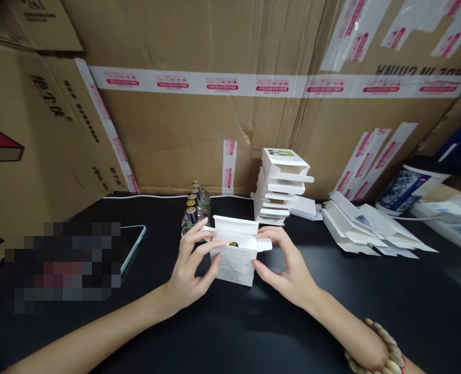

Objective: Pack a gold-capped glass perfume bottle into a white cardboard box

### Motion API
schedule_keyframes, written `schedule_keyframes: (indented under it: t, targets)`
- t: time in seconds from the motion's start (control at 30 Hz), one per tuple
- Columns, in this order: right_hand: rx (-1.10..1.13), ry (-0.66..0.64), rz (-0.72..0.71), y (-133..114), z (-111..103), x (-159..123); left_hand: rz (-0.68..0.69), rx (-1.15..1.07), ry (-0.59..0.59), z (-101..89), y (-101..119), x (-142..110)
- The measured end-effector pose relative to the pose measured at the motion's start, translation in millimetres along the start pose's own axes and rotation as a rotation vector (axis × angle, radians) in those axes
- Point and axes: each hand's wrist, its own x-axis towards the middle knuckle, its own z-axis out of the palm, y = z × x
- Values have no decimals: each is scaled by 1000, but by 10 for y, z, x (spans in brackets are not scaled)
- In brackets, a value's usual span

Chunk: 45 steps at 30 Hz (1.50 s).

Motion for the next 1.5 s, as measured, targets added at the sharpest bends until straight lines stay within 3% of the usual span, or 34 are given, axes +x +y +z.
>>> schedule_keyframes:
  t: [0.2, 0.5, 0.8, 1.0, 1.2, 1.5]
  targets:
    - [-199, 42, -90, -128, -23, 14, 72, 58, 10, -23, 33, 11]
    - [-86, -69, 57, -93, -22, -15, -11, 107, 14, -38, 53, -4]
    - [-216, 81, 27, -126, -29, -17, 68, 42, -29, -63, 42, 16]
    - [-249, 108, -95, -149, -30, 0, 126, 18, -50, -66, 44, 24]
    - [-267, 127, -125, -168, -28, -17, 128, -7, -73, -60, 50, 14]
    - [-66, 195, -52, -127, 36, -50, 208, 43, -71, -28, 51, -15]
